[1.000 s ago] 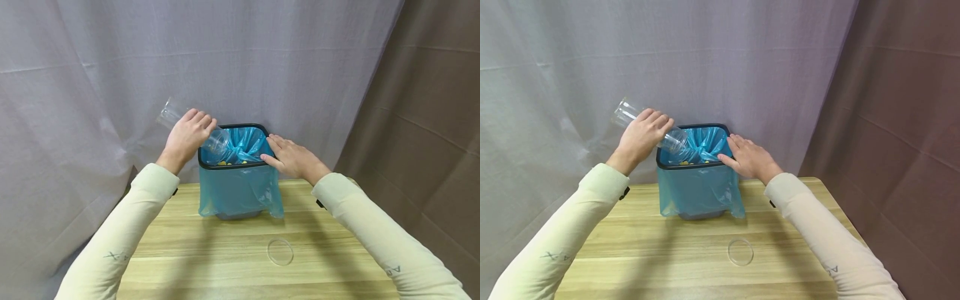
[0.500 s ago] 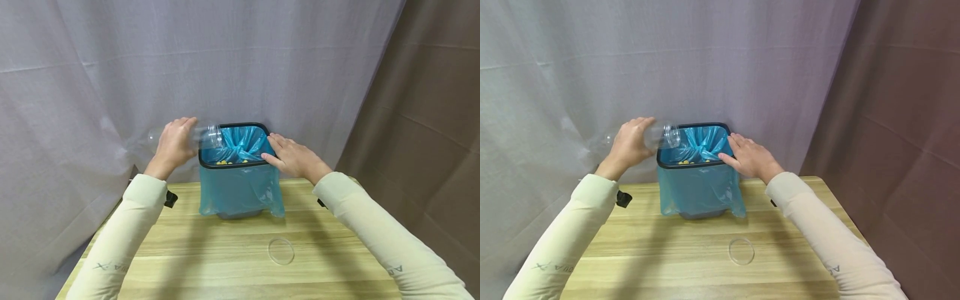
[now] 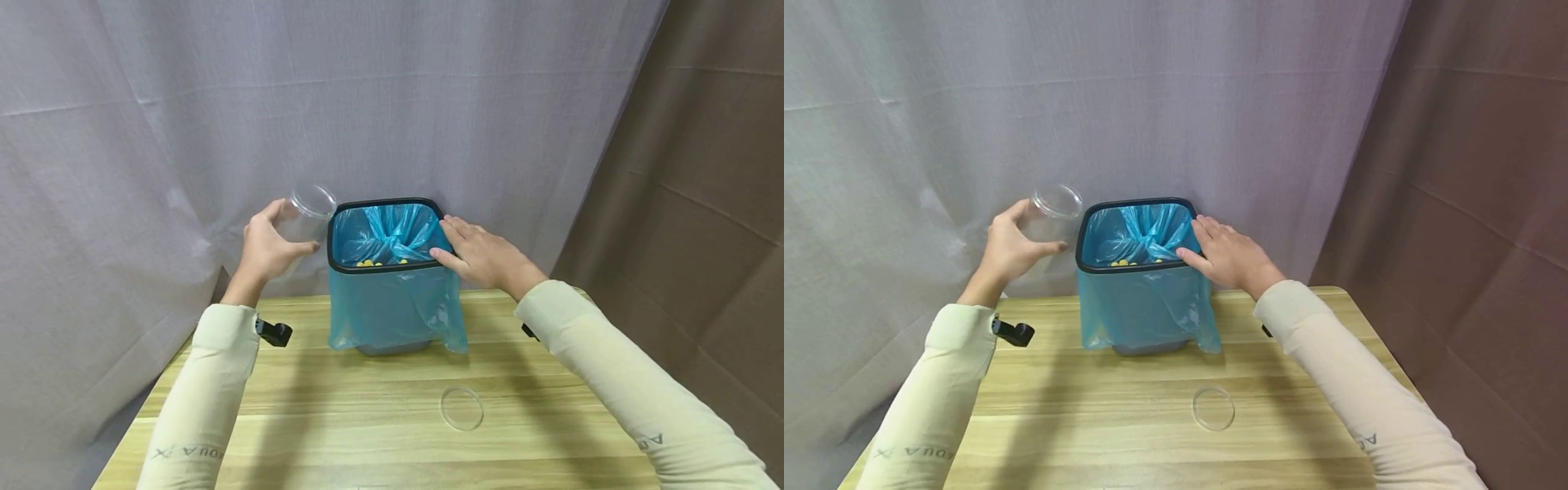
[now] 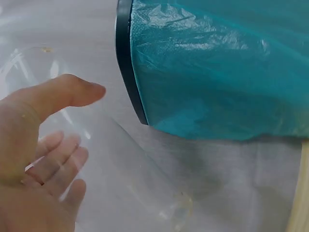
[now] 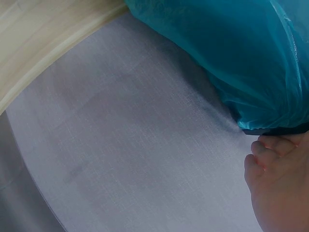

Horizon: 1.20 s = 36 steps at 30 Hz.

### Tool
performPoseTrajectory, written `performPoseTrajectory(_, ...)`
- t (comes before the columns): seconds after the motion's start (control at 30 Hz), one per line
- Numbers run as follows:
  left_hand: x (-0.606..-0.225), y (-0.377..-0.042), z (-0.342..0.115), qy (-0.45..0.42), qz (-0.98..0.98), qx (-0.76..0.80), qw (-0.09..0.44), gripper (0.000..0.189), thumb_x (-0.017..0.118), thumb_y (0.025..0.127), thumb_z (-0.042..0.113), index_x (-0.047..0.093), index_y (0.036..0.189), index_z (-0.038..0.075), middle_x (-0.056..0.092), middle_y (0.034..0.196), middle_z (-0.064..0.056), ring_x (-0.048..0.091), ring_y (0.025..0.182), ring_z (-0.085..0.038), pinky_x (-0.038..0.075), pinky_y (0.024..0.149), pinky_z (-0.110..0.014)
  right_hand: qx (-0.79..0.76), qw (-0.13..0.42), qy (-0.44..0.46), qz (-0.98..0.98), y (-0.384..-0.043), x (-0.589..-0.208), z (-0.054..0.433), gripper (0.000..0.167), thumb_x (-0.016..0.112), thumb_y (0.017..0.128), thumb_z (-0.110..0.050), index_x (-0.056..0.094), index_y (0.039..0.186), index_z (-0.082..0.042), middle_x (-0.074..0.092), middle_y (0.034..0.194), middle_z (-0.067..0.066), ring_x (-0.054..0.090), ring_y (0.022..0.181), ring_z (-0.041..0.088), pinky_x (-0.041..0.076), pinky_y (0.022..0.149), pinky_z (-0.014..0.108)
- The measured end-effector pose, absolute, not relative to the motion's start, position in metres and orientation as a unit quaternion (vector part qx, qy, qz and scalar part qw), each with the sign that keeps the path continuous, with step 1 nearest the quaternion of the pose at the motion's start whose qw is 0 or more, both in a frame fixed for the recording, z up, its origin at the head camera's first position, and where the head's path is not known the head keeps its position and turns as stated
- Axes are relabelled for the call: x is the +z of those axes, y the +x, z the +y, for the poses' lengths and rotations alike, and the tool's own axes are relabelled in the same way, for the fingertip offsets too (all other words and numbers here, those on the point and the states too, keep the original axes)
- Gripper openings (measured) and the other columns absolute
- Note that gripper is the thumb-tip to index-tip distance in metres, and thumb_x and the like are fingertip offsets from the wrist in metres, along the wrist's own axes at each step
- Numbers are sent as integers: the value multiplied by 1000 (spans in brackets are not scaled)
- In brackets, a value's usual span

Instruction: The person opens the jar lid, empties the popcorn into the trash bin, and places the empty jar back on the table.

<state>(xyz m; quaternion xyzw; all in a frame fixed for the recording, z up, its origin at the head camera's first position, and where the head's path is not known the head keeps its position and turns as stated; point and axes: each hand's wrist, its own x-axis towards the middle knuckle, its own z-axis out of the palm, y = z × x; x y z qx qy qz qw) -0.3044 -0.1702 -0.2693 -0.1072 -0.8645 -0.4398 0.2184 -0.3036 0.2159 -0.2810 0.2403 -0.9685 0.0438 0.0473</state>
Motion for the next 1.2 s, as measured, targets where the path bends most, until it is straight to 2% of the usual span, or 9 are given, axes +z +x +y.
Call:
performPoseTrajectory(0.17, -284, -301, -179, -78, -818, -535, 196, 67, 93, 74, 13, 64, 134, 11, 69, 131, -12, 64, 118, -25, 51, 96, -35, 46, 45, 241, -968, -303, -281, 215, 84, 28, 110, -62, 15, 168, -2, 15, 177, 19, 16, 164, 39, 19, 132, 57)
performPoseTrajectory(0.3, -300, -297, -186, -50, -780, -598, 174, 63, 91, 76, 11, 63, 133, 15, 68, 127, -7, 63, 116, -20, 51, 95, -28, 46, 42, 241, -968, -302, -281, 215, 84, 28, 110, -62, 14, 168, -2, 14, 177, 19, 15, 165, 38, 19, 132, 57)
performPoseTrajectory(0.37, -309, -297, -189, -44, -762, -623, 171, 62, 90, 77, 7, 64, 133, 16, 68, 129, -6, 63, 120, -21, 50, 98, -28, 46, 42, 241, -969, -302, -281, 214, 84, 28, 110, -62, 14, 168, -2, 14, 177, 19, 15, 165, 38, 19, 132, 57)
performPoseTrajectory(0.43, -320, -297, -192, -42, -747, -642, 170, 62, 89, 78, 4, 64, 133, 16, 67, 133, -7, 61, 128, -21, 50, 107, -32, 46, 41, 242, -968, -302, -281, 214, 84, 28, 110, -61, 14, 168, -2, 14, 177, 19, 15, 165, 38, 19, 132, 57)
performPoseTrajectory(0.6, -349, -296, -196, -24, -726, -665, 172, 58, 87, 79, -1, 65, 130, 15, 67, 134, -3, 58, 134, -16, 42, 122, -40, 47, 39, 238, -969, -300, -280, 215, 84, 28, 110, -62, 14, 168, -3, 14, 177, 18, 15, 165, 38, 19, 133, 57)
performPoseTrajectory(0.8, -387, -295, -195, -1, -719, -676, 164, 62, 87, 78, -1, 63, 133, 16, 63, 138, -6, 55, 136, -19, 42, 121, -40, 49, 36, 233, -971, -299, -279, 218, 84, 27, 110, -63, 13, 169, -4, 14, 178, 17, 15, 165, 37, 18, 133, 57)
performPoseTrajectory(0.9, -406, -294, -194, 7, -712, -684, 156, 67, 88, 78, -1, 61, 137, 17, 60, 141, -7, 52, 141, -24, 38, 124, -43, 49, 36, 234, -970, -299, -279, 220, 83, 27, 110, -62, 13, 169, -4, 14, 177, 18, 15, 165, 38, 18, 132, 58)
performPoseTrajectory(1.0, -423, -293, -192, 23, -709, -688, 151, 69, 90, 77, 1, 61, 137, 20, 59, 144, -6, 48, 146, -24, 33, 128, -41, 48, 37, 233, -971, -299, -280, 221, 83, 28, 110, -62, 13, 169, -4, 13, 178, 18, 15, 165, 39, 18, 132, 58)
performPoseTrajectory(1.2, -450, -291, -186, 28, -694, -704, 151, 70, 87, 77, -3, 58, 139, 13, 56, 149, -13, 46, 146, -27, 30, 130, -42, 48, 39, 233, -971, -299, -281, 222, 84, 28, 110, -61, 13, 169, -4, 14, 177, 18, 15, 164, 40, 19, 132, 59)
